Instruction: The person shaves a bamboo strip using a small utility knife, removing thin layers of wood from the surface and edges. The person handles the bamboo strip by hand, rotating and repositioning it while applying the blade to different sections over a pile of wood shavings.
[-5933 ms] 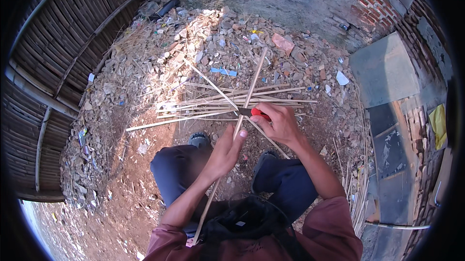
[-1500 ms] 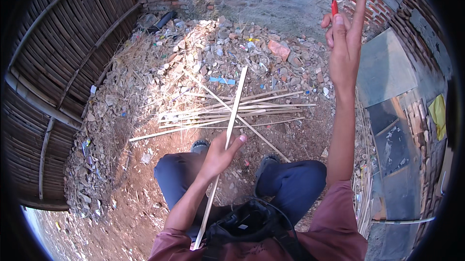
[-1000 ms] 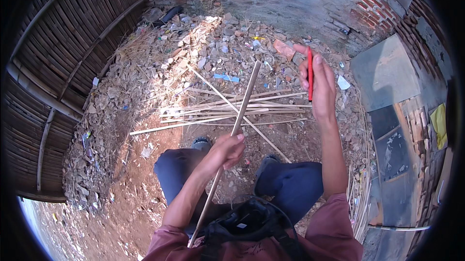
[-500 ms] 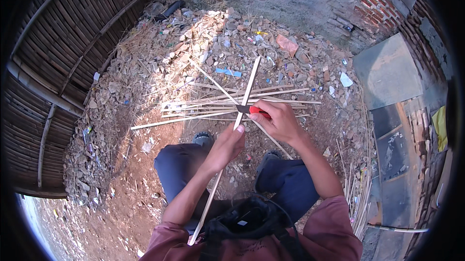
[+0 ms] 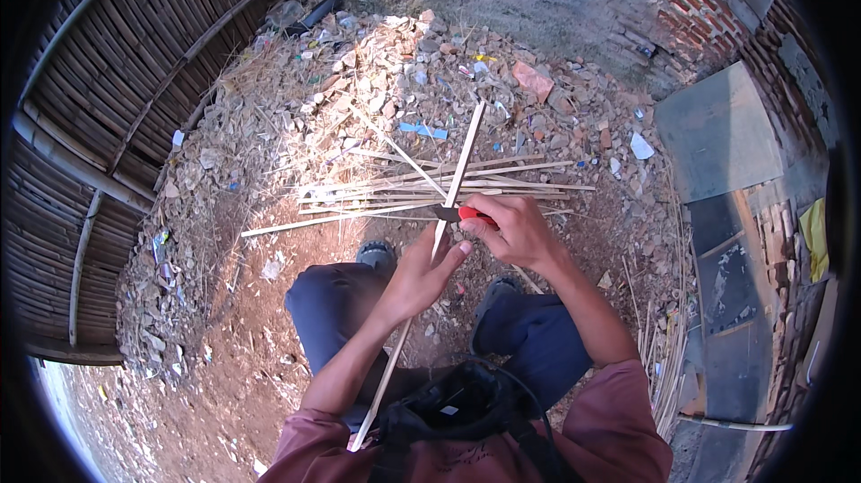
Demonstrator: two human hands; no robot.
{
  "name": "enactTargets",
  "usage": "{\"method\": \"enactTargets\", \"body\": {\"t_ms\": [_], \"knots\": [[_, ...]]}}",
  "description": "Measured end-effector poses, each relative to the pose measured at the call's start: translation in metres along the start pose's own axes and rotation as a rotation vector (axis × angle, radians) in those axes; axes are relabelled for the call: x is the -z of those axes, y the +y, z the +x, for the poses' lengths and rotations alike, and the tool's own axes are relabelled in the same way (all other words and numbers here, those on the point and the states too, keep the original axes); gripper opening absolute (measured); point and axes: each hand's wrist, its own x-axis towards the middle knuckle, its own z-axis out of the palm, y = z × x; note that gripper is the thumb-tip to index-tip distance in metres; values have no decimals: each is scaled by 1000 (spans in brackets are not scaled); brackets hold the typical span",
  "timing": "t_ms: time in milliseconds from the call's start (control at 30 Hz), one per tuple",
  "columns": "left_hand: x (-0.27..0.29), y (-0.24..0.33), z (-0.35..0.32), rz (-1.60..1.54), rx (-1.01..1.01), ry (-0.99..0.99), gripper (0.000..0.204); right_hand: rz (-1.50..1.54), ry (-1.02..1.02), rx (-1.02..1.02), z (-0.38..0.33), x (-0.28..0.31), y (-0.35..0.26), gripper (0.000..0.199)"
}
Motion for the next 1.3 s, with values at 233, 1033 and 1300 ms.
{"method": "enactTargets", "body": {"t_ms": [233, 1033, 1300], "knots": [[0, -24, 2, -71, 13, -19, 27, -81, -31, 29, -3, -11, 2, 24], [-1, -33, 7, 180, -28, -73, 23, -359, 243, -244, 29, 24, 71, 30], [-4, -18, -7, 76, -29, -178, 29, -366, 151, -996, 1, 52, 164, 51]]}}
